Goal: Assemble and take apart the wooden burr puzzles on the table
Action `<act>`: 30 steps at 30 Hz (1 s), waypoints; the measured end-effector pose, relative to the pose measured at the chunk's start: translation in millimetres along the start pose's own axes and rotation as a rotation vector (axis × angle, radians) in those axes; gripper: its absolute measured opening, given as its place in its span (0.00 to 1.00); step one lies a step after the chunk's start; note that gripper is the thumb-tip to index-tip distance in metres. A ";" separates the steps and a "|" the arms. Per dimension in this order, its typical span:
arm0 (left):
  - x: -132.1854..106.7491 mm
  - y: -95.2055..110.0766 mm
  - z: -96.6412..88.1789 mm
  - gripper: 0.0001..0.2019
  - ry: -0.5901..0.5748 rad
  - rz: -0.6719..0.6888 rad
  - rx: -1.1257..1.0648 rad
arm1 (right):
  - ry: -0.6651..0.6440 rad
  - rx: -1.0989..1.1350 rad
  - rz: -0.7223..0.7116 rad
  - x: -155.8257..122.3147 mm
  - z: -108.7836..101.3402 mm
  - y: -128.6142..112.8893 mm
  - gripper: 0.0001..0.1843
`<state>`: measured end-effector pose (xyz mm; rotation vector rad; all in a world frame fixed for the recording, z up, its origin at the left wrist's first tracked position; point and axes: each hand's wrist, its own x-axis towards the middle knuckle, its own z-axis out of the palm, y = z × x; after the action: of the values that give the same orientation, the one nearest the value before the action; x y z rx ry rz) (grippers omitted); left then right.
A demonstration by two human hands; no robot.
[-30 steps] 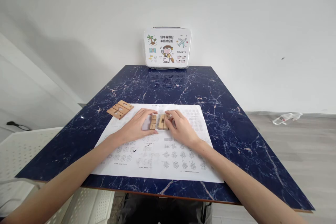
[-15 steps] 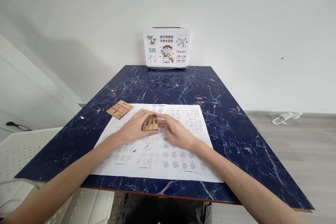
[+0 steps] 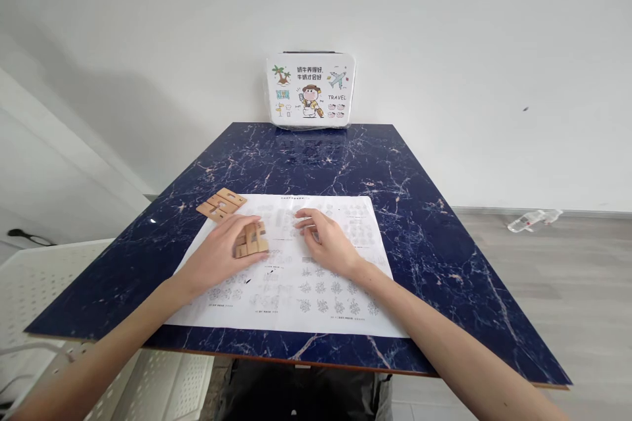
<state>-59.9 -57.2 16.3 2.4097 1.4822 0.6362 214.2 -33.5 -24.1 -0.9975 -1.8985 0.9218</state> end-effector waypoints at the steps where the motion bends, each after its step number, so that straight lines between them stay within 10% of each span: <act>1: -8.6 -3.9 -3.8 0.30 0.046 -0.042 0.031 | 0.000 -0.005 -0.005 0.2 0.2 0.2 0.19; 12: -35.1 -39.7 -24.7 0.33 0.224 -0.440 0.267 | 0.004 -0.054 -0.051 -0.2 0.6 -0.8 0.15; 30: -54.6 -45.4 -4.6 0.29 0.401 -0.254 0.402 | -0.004 -0.099 -0.126 -1.6 2.8 3.3 0.14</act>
<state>-119.0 -85.2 -11.6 2.3971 2.2266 0.8683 213.4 -34.1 -28.5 -0.9225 -2.0023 0.7637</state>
